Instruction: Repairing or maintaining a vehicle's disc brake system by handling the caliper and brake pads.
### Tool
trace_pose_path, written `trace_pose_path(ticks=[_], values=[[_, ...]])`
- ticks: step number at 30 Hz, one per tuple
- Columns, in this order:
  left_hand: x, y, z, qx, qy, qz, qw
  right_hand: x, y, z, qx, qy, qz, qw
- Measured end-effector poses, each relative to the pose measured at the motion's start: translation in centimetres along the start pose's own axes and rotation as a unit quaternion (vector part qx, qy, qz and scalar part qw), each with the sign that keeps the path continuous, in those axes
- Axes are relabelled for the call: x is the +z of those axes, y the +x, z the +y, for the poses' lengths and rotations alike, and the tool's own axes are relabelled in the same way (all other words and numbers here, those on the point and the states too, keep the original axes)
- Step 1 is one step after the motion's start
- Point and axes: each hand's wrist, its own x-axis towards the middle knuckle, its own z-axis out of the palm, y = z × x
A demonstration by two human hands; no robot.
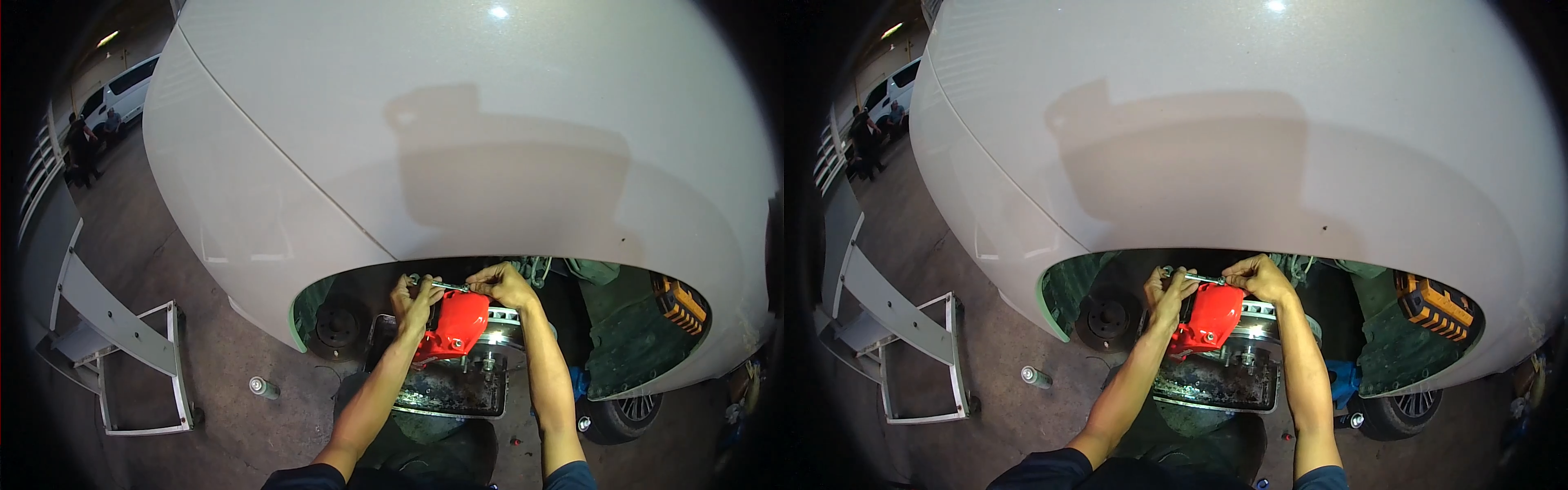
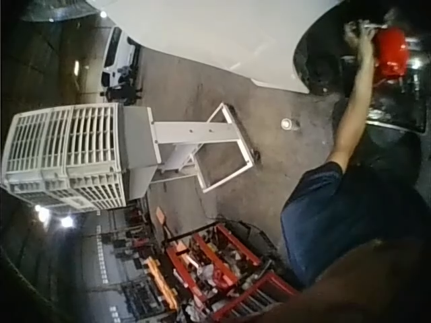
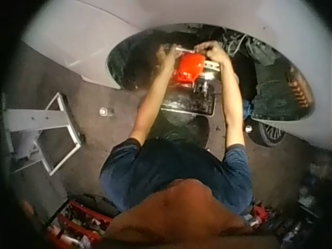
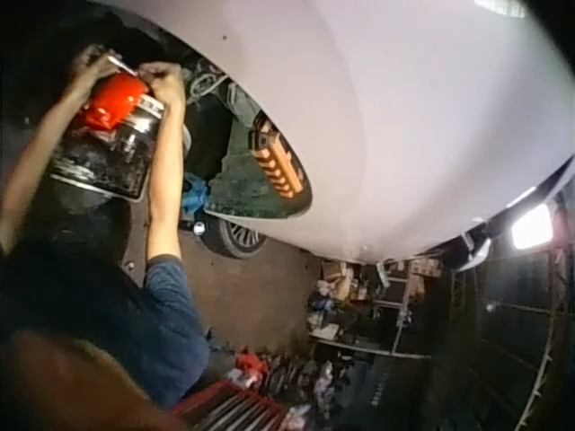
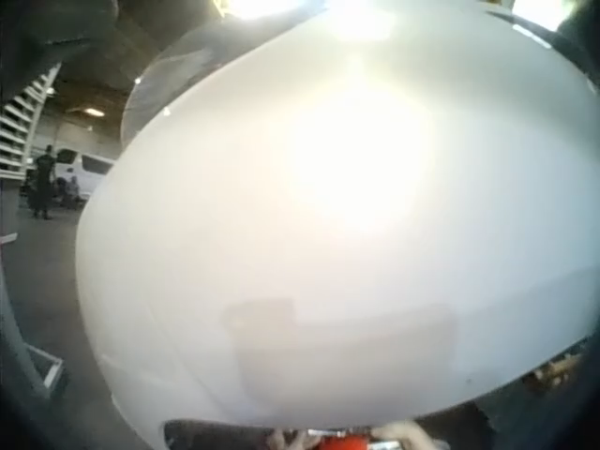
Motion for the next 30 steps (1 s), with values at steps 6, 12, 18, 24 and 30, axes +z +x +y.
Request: trace_pose_path(ticks=[6,12,18,24,30], values=[[-0.9,-0.6,-0.4,-0.052,-0.059,-0.008,0.997,0.1,-0.1,-0.4,0.007,-0.003,0.004,1.000],[-0.2,1.4,-0.4,-0.044,-0.014,0.001,0.999,-0.1,0.1,0.0,-0.003,0.003,-0.001,1.000],[5.4,8.7,-3.0,-0.116,0.225,-0.147,0.956,-0.2,0.2,0.0,-0.030,0.020,-0.012,0.999],[7.1,12.5,-5.0,-0.208,0.394,-0.324,0.835,-0.1,-0.5,-0.8,0.002,0.043,0.026,0.999],[5.4,11.3,-4.7,-0.194,0.264,-0.199,0.924,0.0,-0.5,-1.1,0.003,0.006,0.023,1.000]])
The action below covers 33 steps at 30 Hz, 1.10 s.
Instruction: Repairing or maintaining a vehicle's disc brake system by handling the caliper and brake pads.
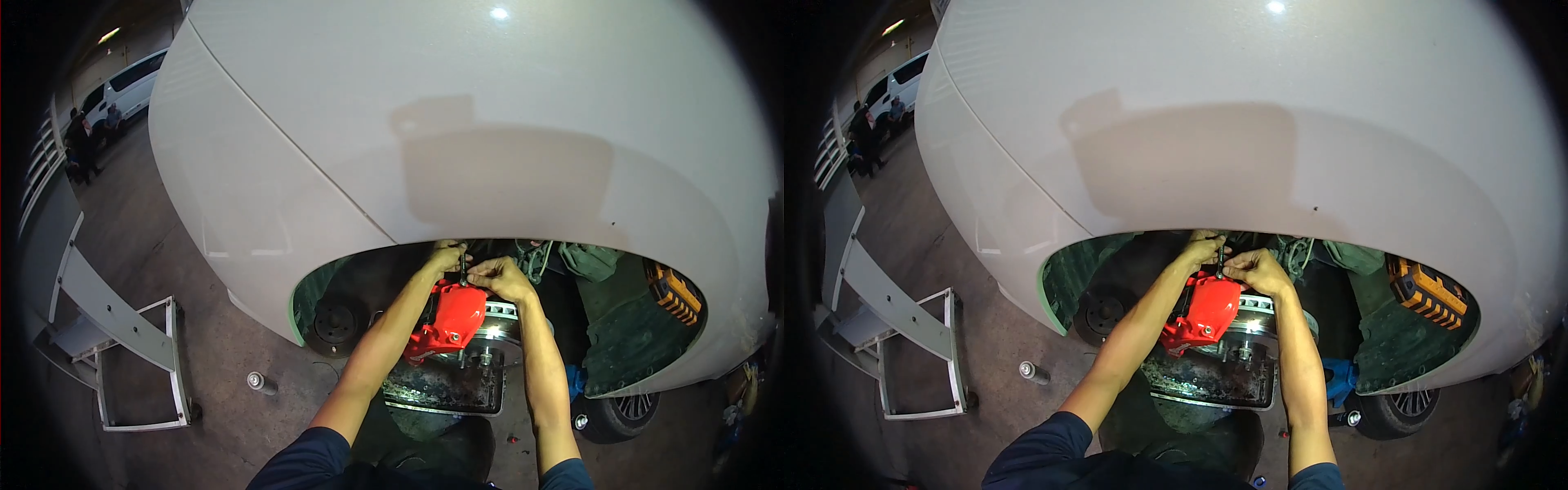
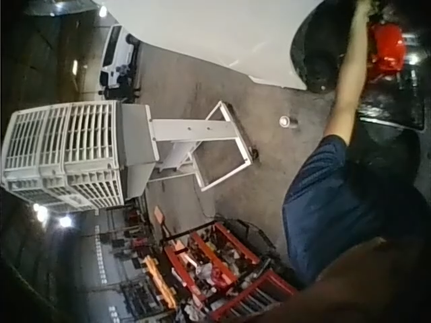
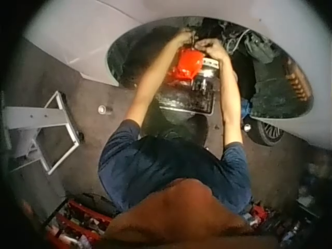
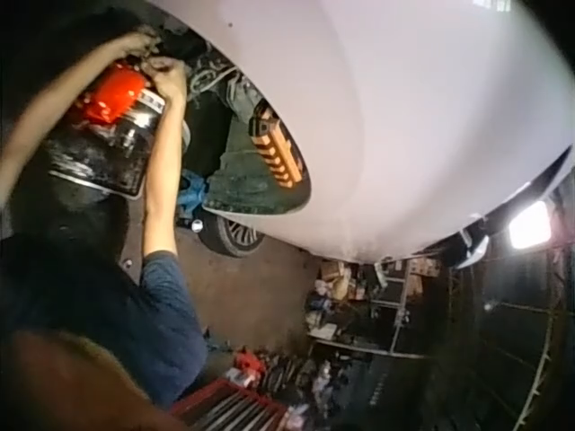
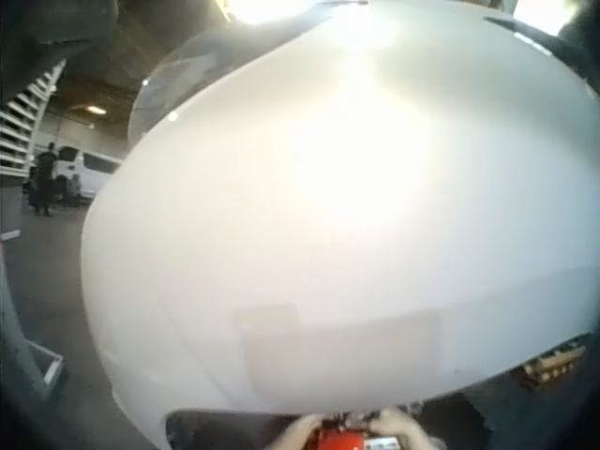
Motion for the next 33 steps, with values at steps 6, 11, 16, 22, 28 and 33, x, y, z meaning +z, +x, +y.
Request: trace_pose_path(ticks=[6,11,16,22,28,33], values=[[1.2,0.6,1.6,0.029,0.104,-0.017,0.994,0.0,-0.1,0.2,-0.003,0.071,0.009,0.997],[0.9,-2.2,2.4,0.024,-0.074,0.027,0.997,-0.1,0.0,0.5,-0.045,0.072,0.046,0.995],[0.8,-8.7,-0.2,0.148,-0.232,0.169,0.946,0.0,0.3,0.8,-0.060,0.046,-0.023,0.997],[1.1,-12.8,-1.6,0.224,-0.266,0.175,0.921,-0.1,0.2,0.9,-0.073,0.009,-0.037,0.997],[1.9,-15.3,-2.9,0.256,-0.222,0.191,0.921,-0.1,0.5,1.2,-0.053,0.009,-0.059,0.997],[2.0,-15.2,-2.5,0.212,-0.287,0.211,0.910,-0.1,0.5,1.6,-0.049,0.005,-0.056,0.997]])
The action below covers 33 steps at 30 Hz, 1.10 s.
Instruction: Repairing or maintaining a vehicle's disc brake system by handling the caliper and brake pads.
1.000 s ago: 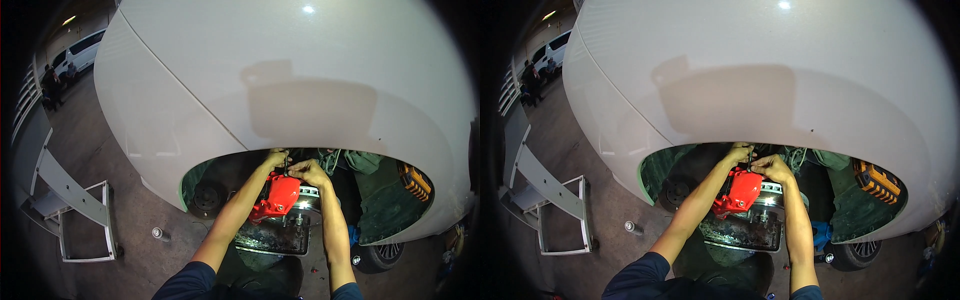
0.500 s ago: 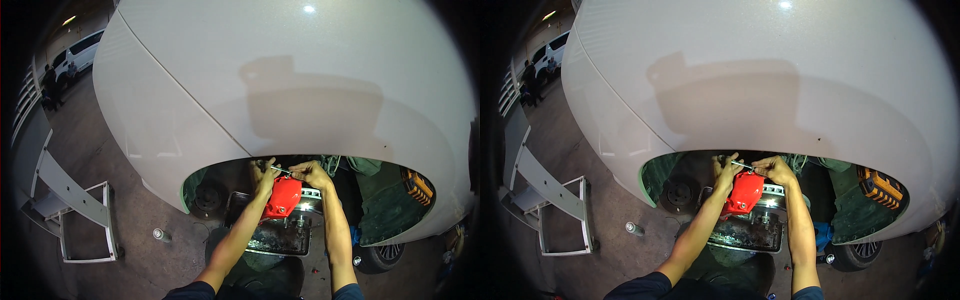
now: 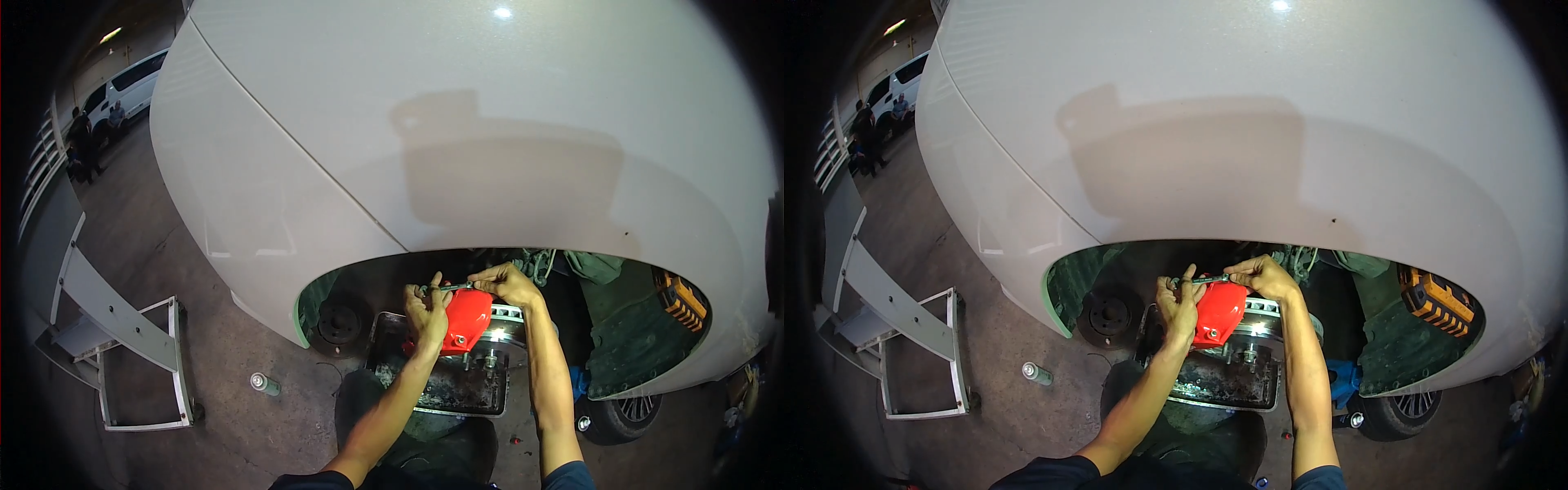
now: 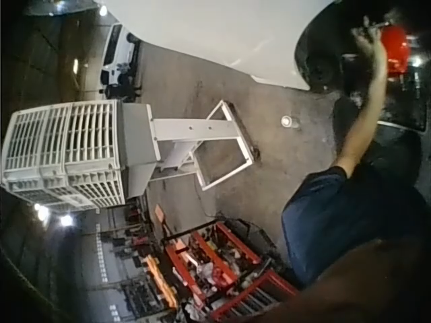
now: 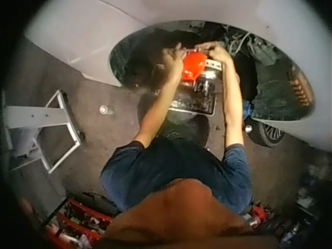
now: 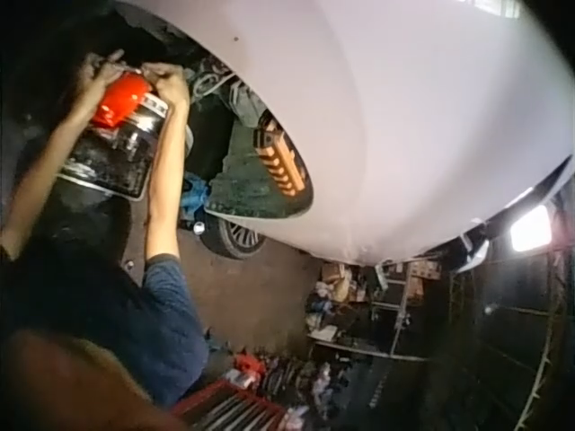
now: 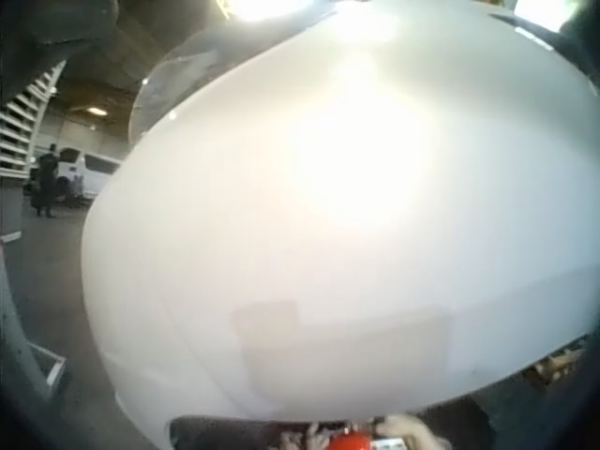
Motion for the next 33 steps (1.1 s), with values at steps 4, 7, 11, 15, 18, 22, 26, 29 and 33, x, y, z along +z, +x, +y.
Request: trace_pose_path(ticks=[4,7,11,15,18,22,26,29,33], values=[[-0.3,1.1,0.3,-0.015,0.012,-0.004,1.000,-0.1,-0.1,0.1,0.014,0.018,-0.006,1.000],[-0.6,3.1,0.0,-0.036,-0.003,0.009,0.999,-0.1,0.0,-0.1,0.017,0.015,-0.008,1.000],[0.8,10.0,-1.1,-0.111,0.106,-0.088,0.984,0.1,0.0,-0.4,0.044,0.027,0.016,0.999],[5.1,15.3,-5.5,-0.218,0.283,-0.275,0.892,0.0,-0.1,-1.0,0.089,0.021,0.045,0.995],[6.7,16.2,-8.0,-0.215,0.356,-0.335,0.845,0.0,-0.2,-1.3,0.126,0.064,0.075,0.987],[5.9,15.5,-6.4,-0.247,0.236,-0.330,0.880,0.0,-0.4,-1.3,0.076,0.073,0.117,0.988],[4.3,12.2,-2.7,-0.225,0.148,-0.184,0.945,-0.1,-0.3,-1.0,0.061,0.063,0.112,0.990],[2.9,8.9,-1.2,-0.056,0.096,-0.042,0.993,-0.2,-0.1,-0.7,0.034,0.053,0.065,0.996],[1.5,6.2,-0.7,0.011,0.041,0.005,0.999,0.0,0.0,-0.3,0.026,0.020,0.037,0.999]])
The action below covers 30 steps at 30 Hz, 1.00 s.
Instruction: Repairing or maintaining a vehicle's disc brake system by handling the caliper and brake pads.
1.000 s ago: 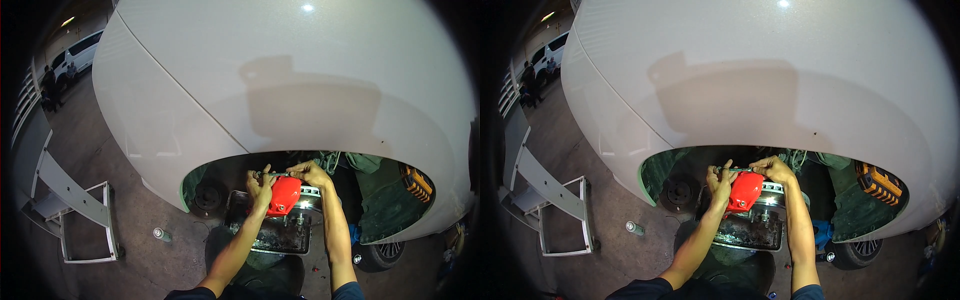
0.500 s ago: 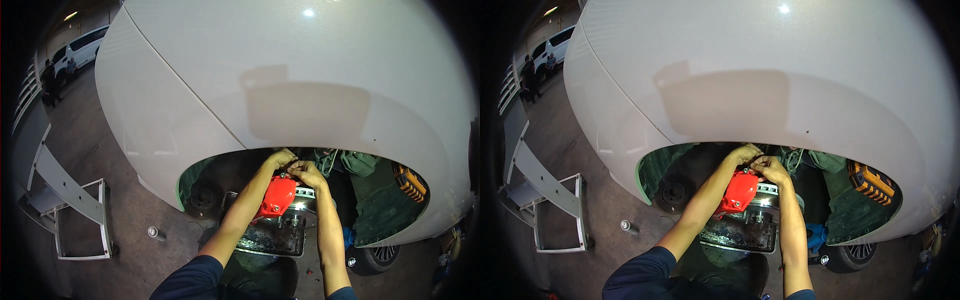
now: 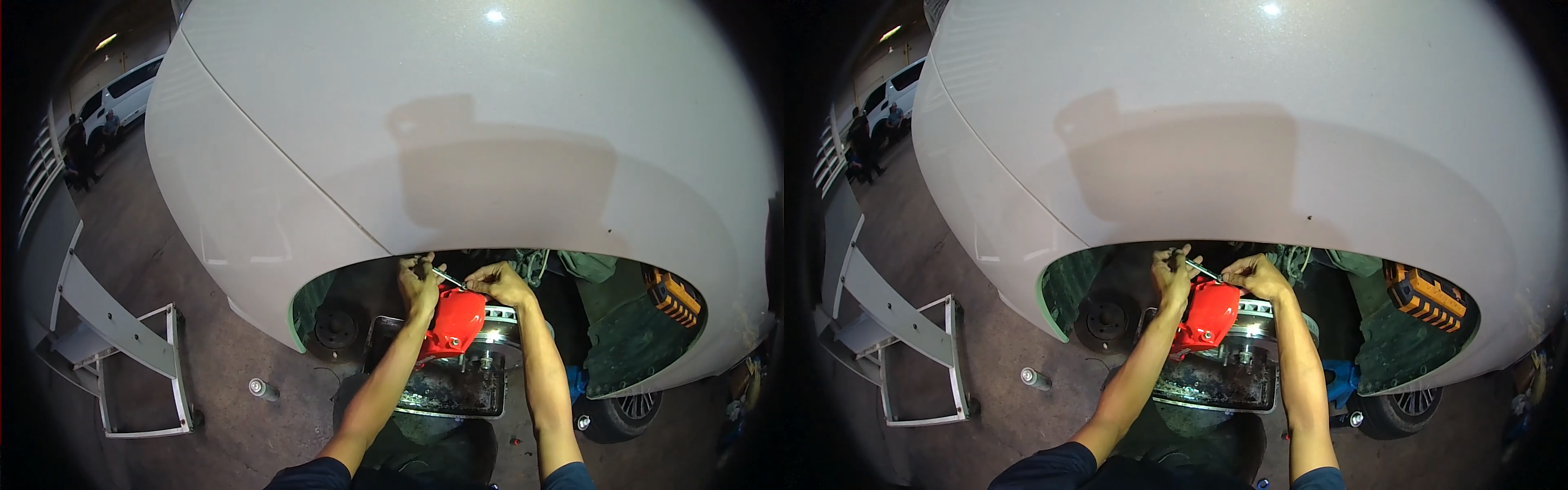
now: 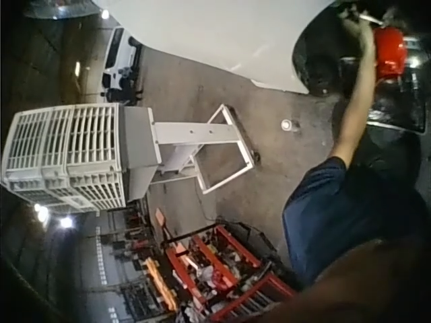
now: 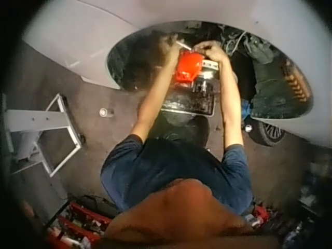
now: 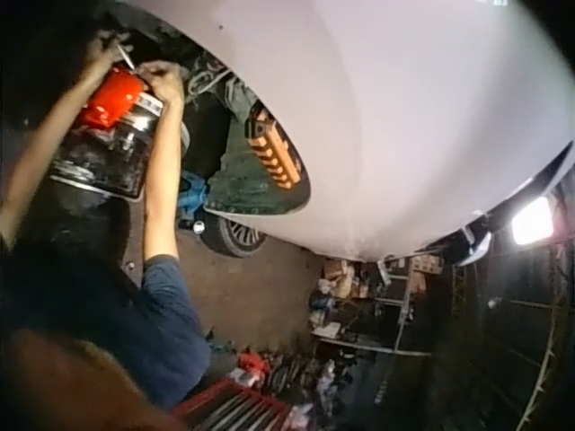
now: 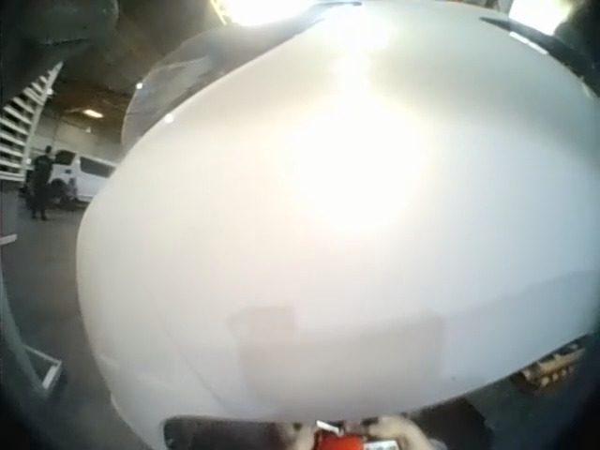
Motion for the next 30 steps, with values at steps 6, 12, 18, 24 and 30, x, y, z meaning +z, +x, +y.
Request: trace_pose_path(ticks=[6,12,18,24,30], values=[[-1.5,-3.8,-0.6,0.037,-0.038,0.059,0.997,0.3,0.1,0.0,-0.015,-0.034,0.005,0.999],[-1.5,-2.2,-0.4,-0.006,-0.052,0.058,0.997,0.1,0.2,0.2,0.013,-0.025,-0.010,1.000],[0.3,5.6,-2.6,-0.144,0.092,-0.074,0.983,0.2,0.4,0.1,0.014,-0.014,-0.007,1.000],[5.9,10.2,-7.0,-0.228,0.358,-0.386,0.819,0.1,0.0,-0.9,0.090,0.021,0.053,0.994],[4.6,8.6,-6.0,-0.230,0.181,-0.247,0.924,0.0,-0.1,-0.6,0.034,-0.005,0.015,0.999]])
